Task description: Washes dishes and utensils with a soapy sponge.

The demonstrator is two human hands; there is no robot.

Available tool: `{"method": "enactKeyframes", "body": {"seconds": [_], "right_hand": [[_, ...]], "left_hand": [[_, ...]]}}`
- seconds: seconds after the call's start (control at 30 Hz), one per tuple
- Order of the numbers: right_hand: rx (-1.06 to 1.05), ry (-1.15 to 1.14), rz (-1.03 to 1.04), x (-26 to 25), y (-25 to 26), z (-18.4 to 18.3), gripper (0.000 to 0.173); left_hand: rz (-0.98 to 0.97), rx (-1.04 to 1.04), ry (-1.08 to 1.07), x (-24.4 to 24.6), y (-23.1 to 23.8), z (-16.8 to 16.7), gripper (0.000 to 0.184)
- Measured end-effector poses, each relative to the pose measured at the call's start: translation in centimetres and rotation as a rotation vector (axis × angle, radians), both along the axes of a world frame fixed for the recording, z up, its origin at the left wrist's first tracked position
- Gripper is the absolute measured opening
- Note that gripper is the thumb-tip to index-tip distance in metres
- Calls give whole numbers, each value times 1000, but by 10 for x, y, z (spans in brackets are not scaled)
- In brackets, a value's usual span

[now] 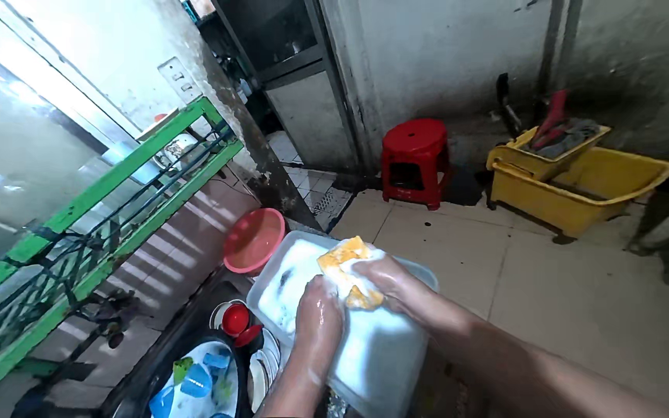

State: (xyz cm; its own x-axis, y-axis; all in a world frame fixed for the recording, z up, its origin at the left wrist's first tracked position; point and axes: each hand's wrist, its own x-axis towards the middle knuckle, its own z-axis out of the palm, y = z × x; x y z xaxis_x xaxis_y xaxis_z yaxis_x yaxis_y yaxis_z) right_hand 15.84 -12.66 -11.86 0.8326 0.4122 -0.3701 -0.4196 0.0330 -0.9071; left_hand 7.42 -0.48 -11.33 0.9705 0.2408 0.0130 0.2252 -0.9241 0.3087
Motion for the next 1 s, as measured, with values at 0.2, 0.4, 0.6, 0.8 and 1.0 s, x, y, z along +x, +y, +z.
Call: {"method": "enactKeyframes", "body": {"seconds": [0.2, 0.4, 0.6, 0.8, 1.0], "right_hand": [[-127, -228, 127, 9, 23, 3, 52], [-281, -414, 214, 28, 42, -9, 45], [-272, -526, 323, -5, 56, -7, 45], [-311, -605, 182, 27, 68, -25, 43], [-113, -252, 251, -1, 71, -12, 55]], "left_hand": [[354, -921, 23, -5, 26, 5, 14], [383, -846, -36, -22, 33, 1, 18], [415, -723, -90, -30, 41, 8, 18], [465, -911, -99, -51, 49, -3, 20], [425, -1241, -233, -65, 45, 1, 18]]}}
